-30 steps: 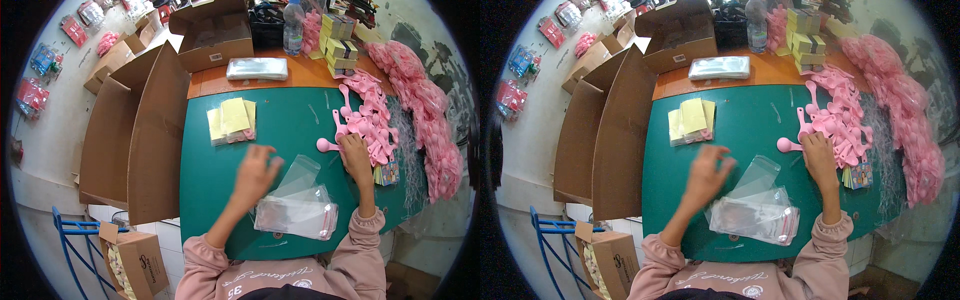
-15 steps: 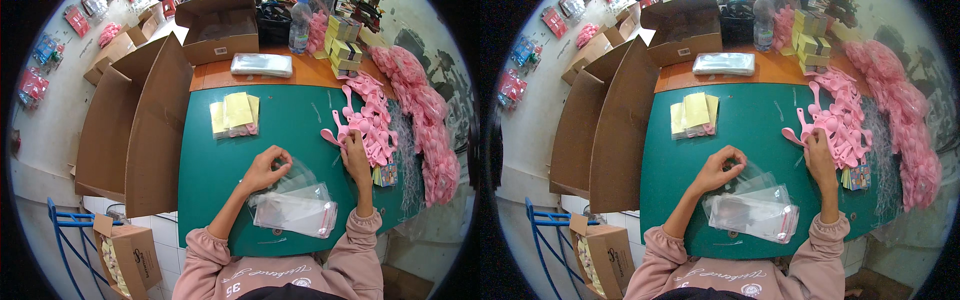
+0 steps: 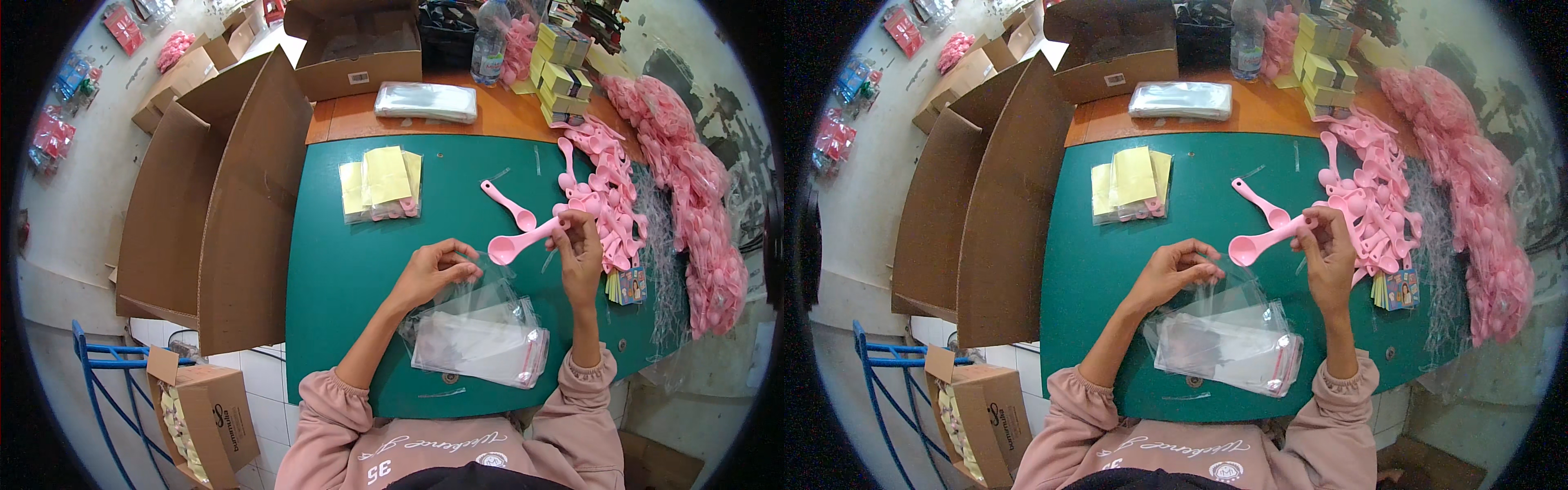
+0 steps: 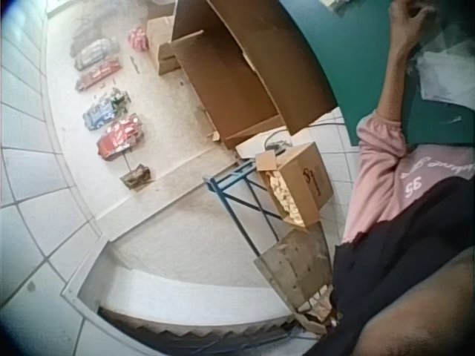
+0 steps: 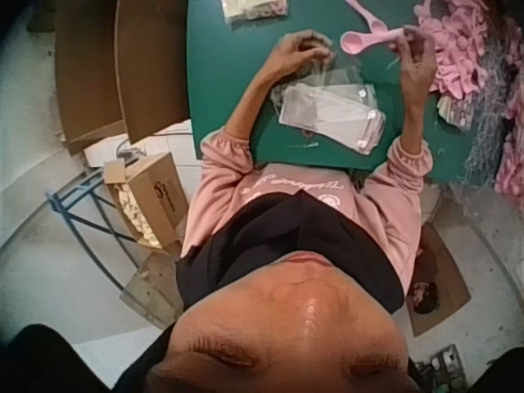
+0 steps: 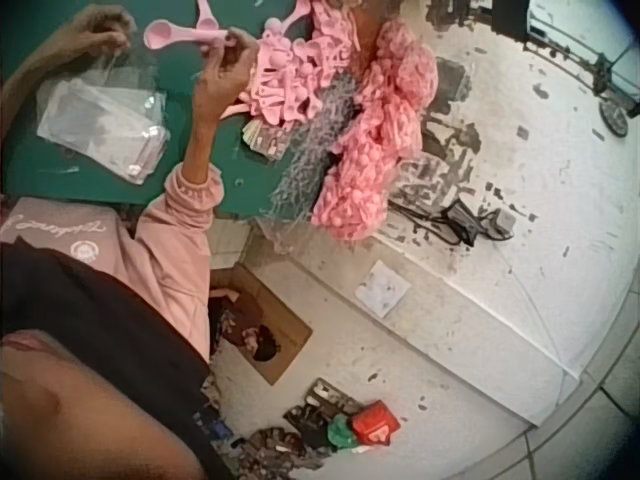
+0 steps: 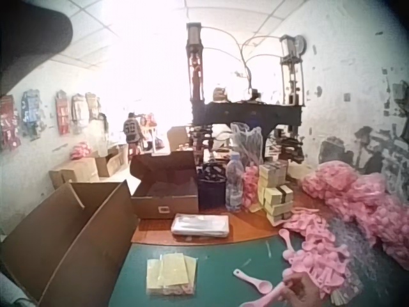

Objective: The person repeatedly picks up pink plastic spoons and small printed cards, places them into clear plastic bags, and seals each bag. The sealed packages are stacked on the green table. The person handles the items one at a time throughout the clip.

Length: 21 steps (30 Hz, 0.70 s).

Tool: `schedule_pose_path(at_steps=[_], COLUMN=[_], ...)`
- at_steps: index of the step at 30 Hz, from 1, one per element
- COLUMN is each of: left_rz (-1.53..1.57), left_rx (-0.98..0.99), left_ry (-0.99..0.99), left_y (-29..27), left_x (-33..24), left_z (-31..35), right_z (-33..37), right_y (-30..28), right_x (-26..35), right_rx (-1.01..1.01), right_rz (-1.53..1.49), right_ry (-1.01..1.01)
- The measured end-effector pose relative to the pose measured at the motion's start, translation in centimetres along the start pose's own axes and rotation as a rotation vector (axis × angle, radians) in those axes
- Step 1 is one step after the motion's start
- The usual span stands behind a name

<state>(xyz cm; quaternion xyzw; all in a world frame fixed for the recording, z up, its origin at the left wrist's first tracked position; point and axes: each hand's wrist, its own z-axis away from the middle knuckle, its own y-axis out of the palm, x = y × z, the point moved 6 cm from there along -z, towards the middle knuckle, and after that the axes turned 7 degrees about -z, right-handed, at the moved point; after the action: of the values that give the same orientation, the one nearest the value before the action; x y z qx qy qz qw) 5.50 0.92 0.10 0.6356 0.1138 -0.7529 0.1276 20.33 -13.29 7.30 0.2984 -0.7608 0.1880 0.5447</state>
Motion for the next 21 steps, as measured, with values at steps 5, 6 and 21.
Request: schedule_pose_path(at_steps=[5, 6, 21], left_rz=[-0.026, -0.027, -0.367], left_rx=[0.055, 0.055, 0.081], left_ry=[-0.063, -0.063, 0.091], left_y=[0.5, 0.5, 1.2], left_x=[0.0, 0.2, -3.9], left_z=[0.2, 0.2, 0.4], right_z=[0.7, 0.8, 2.1], right_y=[1.5, 1.8, 4.9], right_x=[-0.6, -1.0, 0.9], right_rx=[0.117, 0.154, 0.411], right_rz=[0.043, 0.074, 0.193], right_ry=[0.065, 0.089, -0.115])
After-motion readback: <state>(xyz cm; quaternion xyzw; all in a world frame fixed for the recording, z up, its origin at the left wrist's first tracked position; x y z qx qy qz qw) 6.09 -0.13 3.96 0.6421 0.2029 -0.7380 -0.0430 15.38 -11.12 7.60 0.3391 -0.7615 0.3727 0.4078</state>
